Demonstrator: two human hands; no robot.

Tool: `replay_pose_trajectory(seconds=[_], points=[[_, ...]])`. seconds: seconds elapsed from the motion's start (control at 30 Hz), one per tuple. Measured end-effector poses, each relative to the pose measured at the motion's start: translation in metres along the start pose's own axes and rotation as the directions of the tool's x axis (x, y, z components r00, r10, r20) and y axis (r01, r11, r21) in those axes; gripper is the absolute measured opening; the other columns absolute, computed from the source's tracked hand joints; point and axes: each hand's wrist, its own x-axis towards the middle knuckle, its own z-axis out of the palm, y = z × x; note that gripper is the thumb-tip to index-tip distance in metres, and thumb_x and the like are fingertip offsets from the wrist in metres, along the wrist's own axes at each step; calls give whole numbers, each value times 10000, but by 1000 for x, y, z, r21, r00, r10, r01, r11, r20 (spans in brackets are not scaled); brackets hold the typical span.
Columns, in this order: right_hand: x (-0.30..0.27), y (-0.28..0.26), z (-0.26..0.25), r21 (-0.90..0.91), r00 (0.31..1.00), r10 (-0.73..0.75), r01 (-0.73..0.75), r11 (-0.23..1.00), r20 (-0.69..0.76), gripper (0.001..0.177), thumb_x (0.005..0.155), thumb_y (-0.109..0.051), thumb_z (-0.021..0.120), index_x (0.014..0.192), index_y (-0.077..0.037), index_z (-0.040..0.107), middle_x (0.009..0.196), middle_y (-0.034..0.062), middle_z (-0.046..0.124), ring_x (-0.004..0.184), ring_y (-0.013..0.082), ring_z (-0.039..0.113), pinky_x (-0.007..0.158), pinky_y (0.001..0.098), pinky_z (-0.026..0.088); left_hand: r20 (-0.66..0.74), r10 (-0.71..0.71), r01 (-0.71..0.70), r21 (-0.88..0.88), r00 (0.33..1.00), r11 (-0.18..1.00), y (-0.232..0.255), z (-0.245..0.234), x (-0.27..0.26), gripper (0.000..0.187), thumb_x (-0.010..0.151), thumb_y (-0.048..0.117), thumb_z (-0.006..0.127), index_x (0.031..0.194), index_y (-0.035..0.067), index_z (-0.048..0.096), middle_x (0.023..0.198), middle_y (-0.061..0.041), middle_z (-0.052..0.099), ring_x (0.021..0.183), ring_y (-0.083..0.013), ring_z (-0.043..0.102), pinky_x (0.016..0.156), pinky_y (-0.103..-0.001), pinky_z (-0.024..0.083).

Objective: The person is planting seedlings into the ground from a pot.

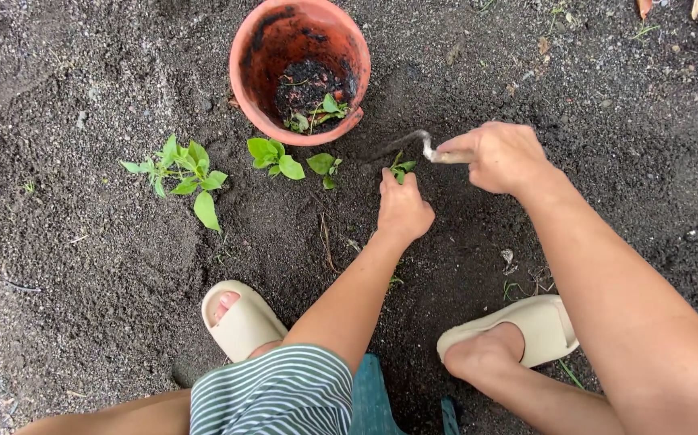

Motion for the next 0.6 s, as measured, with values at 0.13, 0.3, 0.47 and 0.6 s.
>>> replay_pose_trajectory(seconds=[0.13, 0.3, 0.47, 0.6], points=[[-20, 19, 20, 426, 968, 248, -211, 880, -33, 568, 727, -51, 740, 1228, -318, 745, 1003, 32, 765, 881, 220, 707, 810, 373, 548, -58, -22, 19, -51, 998, 998, -28, 3, 19, 532, 830, 125, 679, 1328, -35, 578, 1493, -364, 381, 1390, -464, 438, 1179, -441, 403], [-79, 4, 48, 832, 713, 653, -506, 228, 255, 347, 958, -330, 741, 1234, -121, 725, 815, 83, 699, 547, 143, 507, 441, 318, 358, -123, -33, -10, -337, 992, 942, -30, -14, 55, 521, 771, 193, 715, 1252, -1, 659, 1293, -245, 673, 1225, -359, 655, 1113, -395, 470], [-126, -15, 118, 724, 680, 291, -686, -71, 673, 553, 741, 50, 663, 1265, -116, 716, 723, 91, 650, 456, 131, 478, 375, 293, 312, 210, -222, 302, -537, 952, 788, 9, -49, 49, 544, 816, 304, 686, 1233, -45, 668, 1197, -235, 746, 1139, -349, 720, 992, -456, 539], [-110, -65, 157, 765, 762, 158, -568, -305, 628, 574, 773, 34, 621, 1332, -95, 651, 729, 114, 625, 432, 145, 465, 347, 299, 286, 160, -262, 301, -320, 952, 898, 27, -23, 39, 618, 776, 328, 752, 1273, -26, 652, 1310, -256, 646, 1233, -378, 619, 1078, -423, 484]])
